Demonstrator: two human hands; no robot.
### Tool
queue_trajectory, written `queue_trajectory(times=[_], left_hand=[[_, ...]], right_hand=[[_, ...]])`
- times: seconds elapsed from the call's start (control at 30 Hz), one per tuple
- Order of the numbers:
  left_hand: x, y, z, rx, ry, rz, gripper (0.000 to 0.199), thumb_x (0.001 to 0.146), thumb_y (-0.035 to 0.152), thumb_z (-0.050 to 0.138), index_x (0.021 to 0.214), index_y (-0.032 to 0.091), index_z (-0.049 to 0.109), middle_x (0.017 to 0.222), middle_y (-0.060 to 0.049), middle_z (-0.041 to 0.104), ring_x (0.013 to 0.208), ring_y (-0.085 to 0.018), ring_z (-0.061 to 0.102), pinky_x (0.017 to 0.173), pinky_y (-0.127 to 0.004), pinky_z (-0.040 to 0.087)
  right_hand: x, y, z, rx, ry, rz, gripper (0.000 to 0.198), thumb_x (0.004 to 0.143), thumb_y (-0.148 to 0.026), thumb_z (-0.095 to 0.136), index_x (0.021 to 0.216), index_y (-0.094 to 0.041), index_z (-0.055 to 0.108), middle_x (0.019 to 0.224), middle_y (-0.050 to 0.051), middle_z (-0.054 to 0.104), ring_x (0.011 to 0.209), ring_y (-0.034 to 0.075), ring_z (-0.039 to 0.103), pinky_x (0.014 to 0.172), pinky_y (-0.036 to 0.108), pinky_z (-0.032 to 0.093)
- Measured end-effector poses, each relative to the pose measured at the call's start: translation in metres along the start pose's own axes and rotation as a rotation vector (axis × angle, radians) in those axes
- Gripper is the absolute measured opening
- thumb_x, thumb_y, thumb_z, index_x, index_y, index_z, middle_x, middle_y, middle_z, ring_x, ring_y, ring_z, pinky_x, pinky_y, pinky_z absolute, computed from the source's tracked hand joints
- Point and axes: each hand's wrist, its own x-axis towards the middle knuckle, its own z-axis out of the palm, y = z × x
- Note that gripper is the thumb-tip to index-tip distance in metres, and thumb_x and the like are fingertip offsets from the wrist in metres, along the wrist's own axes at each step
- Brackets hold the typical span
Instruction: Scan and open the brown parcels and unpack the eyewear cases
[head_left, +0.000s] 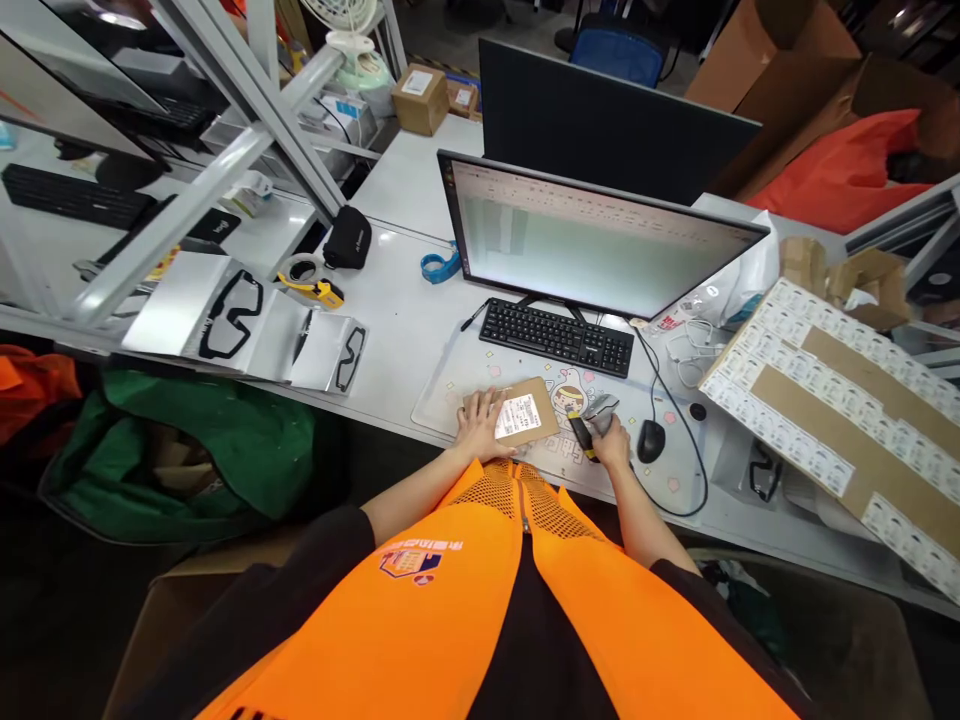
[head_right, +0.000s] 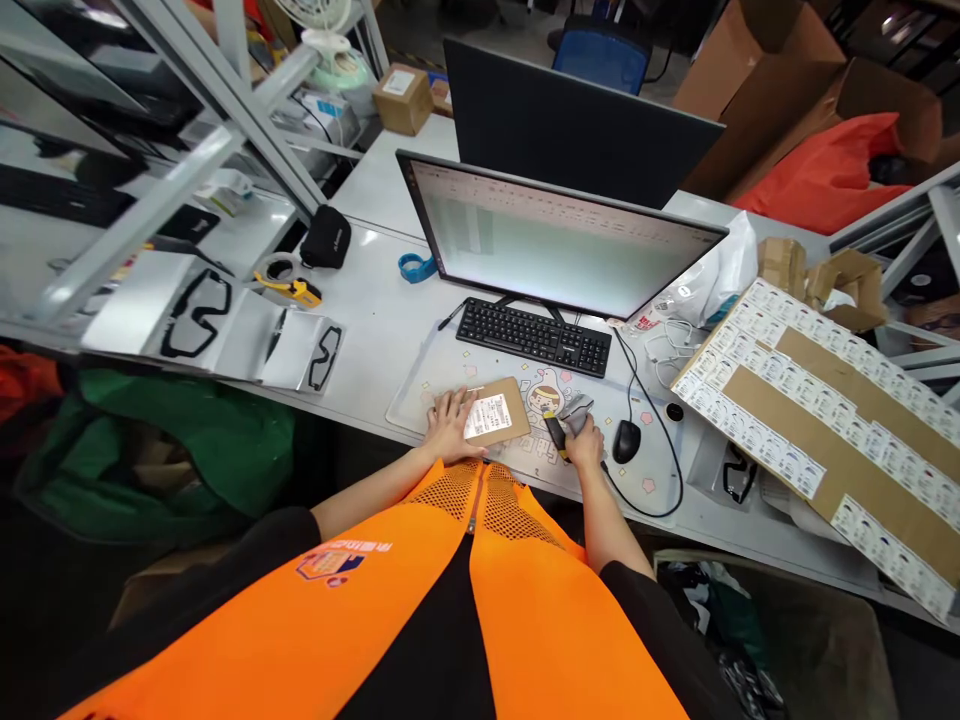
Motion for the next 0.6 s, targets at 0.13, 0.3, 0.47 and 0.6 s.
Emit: queue_trajectory(times=[0.13,0.3,0.47,0.6], left_hand=[[-0.003,-0.004,0.004,-0.006,0.012,0.006,0.145,0.074,0.072,0.089,0.182,0.026,0.005,0.188,-0.015,0.001,0.171,-0.052,0.000,0.130,-0.075,0.020],[-0.004,-0.002,0.004,0.018,0.022,0.008,0.143,0.075,0.073,0.088,0.182,0.024,0.007,0.188,-0.013,0.000,0.171,-0.050,0.000,0.130,-0.075,0.023],[-0.004,-0.001,0.005,0.033,0.038,0.016,0.139,0.077,0.075,0.086,0.182,0.026,0.009,0.189,-0.012,0.002,0.171,-0.052,0.002,0.130,-0.075,0.024],[-0.007,-0.003,0.001,0.044,0.047,0.009,0.138,0.074,0.070,0.089,0.182,0.029,0.013,0.188,-0.014,0.007,0.169,-0.054,0.008,0.127,-0.074,0.031]], right_hand=[[-0.016,-0.011,-0.047,0.075,-0.077,-0.143,0.048,0.100,-0.040,0.060,0.139,-0.013,0.068,0.121,0.019,0.079,0.114,0.034,0.074,0.091,0.036,0.053],[-0.057,-0.040,-0.114,0.104,-0.343,-0.568,0.029,0.092,-0.038,0.071,0.114,-0.020,0.077,0.104,0.007,0.082,0.096,0.026,0.074,0.081,0.029,0.048],[-0.079,-0.072,-0.129,-0.076,-0.363,-0.659,0.029,0.090,-0.038,0.075,0.113,-0.020,0.077,0.104,0.010,0.082,0.092,0.027,0.072,0.073,0.028,0.041],[-0.056,-0.060,-0.108,-0.035,-0.270,-0.550,0.033,0.098,-0.044,0.069,0.119,-0.019,0.074,0.109,0.012,0.081,0.097,0.029,0.074,0.076,0.029,0.044]])
